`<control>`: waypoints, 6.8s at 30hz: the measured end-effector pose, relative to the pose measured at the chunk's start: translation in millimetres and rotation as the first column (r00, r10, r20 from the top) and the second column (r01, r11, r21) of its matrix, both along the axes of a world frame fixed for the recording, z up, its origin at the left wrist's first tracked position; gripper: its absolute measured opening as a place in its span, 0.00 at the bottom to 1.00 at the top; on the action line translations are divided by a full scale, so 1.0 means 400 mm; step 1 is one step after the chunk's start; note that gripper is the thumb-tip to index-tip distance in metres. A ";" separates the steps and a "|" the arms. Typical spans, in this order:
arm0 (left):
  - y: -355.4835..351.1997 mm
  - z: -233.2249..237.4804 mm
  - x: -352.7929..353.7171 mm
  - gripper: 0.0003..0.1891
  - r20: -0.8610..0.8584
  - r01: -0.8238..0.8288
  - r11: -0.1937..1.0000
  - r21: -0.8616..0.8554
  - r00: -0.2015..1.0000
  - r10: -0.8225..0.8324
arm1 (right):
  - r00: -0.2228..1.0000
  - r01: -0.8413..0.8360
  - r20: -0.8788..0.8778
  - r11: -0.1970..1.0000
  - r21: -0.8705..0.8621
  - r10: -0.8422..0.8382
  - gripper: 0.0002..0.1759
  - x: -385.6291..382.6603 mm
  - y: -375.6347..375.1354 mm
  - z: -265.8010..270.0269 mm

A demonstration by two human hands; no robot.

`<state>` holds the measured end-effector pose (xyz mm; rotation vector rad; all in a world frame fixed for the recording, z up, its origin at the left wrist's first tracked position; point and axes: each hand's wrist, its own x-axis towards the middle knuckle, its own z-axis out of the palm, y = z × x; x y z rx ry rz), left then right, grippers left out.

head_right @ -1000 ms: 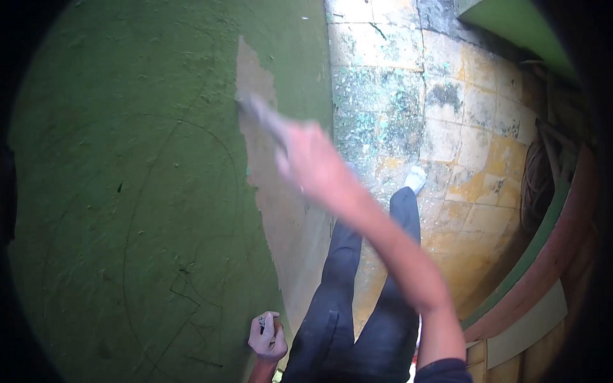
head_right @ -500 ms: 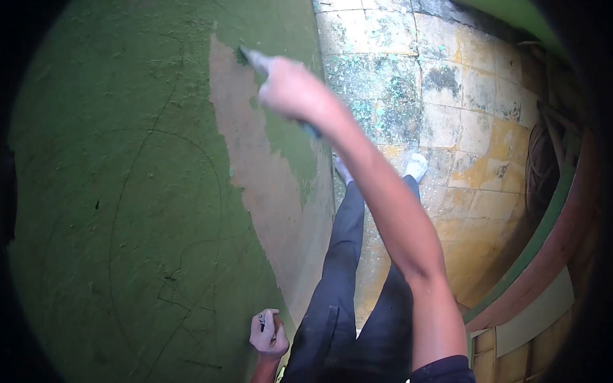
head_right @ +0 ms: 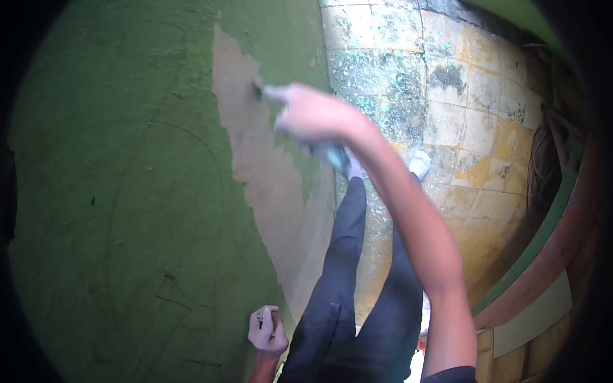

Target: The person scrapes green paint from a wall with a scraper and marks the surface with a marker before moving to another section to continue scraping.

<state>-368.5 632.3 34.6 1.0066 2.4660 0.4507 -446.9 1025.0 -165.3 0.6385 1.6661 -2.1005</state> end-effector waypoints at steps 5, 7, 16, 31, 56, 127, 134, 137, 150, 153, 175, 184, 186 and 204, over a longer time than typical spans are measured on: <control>0.022 -0.001 -0.002 0.35 0.002 0.018 0.999 0.028 1.000 -0.018 | 0.988 0.133 0.080 0.991 0.013 -0.133 0.44 -0.017 -0.038 -0.001; 0.021 -0.010 -0.003 0.36 0.001 0.006 1.000 0.030 1.000 -0.006 | 0.988 0.138 0.065 0.990 0.007 -0.138 0.45 -0.013 -0.036 -0.012; 0.004 -0.016 0.011 0.35 0.020 -0.039 0.999 -0.004 0.999 0.039 | 0.996 0.065 0.059 0.996 0.062 -0.069 0.44 0.036 -0.104 0.058; 0.003 -0.005 0.010 0.38 0.003 0.014 1.000 0.009 1.000 -0.014 | 0.497 0.855 0.662 0.447 -0.263 -0.561 0.43 0.340 -0.442 -0.198; 0.023 -0.007 0.001 0.39 -0.001 0.033 0.999 0.028 0.999 -0.033 | 0.993 0.094 0.078 0.989 -0.111 -0.086 0.45 0.195 -0.317 -0.036; 0.018 -0.035 -0.009 0.44 0.013 0.055 0.998 0.030 0.998 -0.056 | 0.855 0.491 -0.295 0.847 0.202 -0.425 0.34 0.141 -0.386 -0.116; 0.022 -0.032 -0.007 0.44 0.011 0.058 0.998 0.010 0.998 -0.058 | 0.899 0.410 -0.239 0.896 0.170 -0.366 0.38 0.146 -0.351 -0.130; 0.005 -0.025 0.000 0.44 0.047 0.019 1.000 0.019 0.999 -0.020 | 0.939 0.327 -0.199 0.908 0.261 -0.281 0.40 0.142 -0.336 -0.118; 0.009 -0.041 -0.009 0.44 0.008 0.088 0.996 0.006 0.996 -0.088 | 0.905 0.395 -0.283 0.872 0.290 -0.316 0.43 0.124 -0.329 -0.181; 0.008 -0.028 -0.004 0.45 0.079 0.013 1.000 0.007 0.997 -0.014 | 0.907 0.386 -0.315 0.852 0.355 -0.280 0.41 0.156 -0.349 -0.156; 0.034 -0.028 -0.002 0.41 -0.028 0.016 0.997 0.079 1.000 -0.014 | 0.952 0.283 -0.192 0.923 0.261 -0.237 0.41 0.186 -0.372 0.154; 0.041 -0.032 -0.002 0.38 -0.053 0.013 0.997 0.073 0.999 -0.009 | 0.958 0.279 -0.175 0.876 0.394 -0.226 0.40 0.164 -0.330 0.163; 0.031 -0.025 -0.001 0.38 -0.022 0.003 0.996 0.092 1.000 -0.001 | 0.981 0.195 -0.099 0.901 0.387 -0.170 0.40 0.170 -0.337 0.177; 0.041 -0.020 -0.006 0.38 -0.017 -0.004 0.996 0.092 1.000 0.005 | 0.973 0.224 -0.156 0.854 0.470 -0.169 0.34 0.114 -0.274 0.181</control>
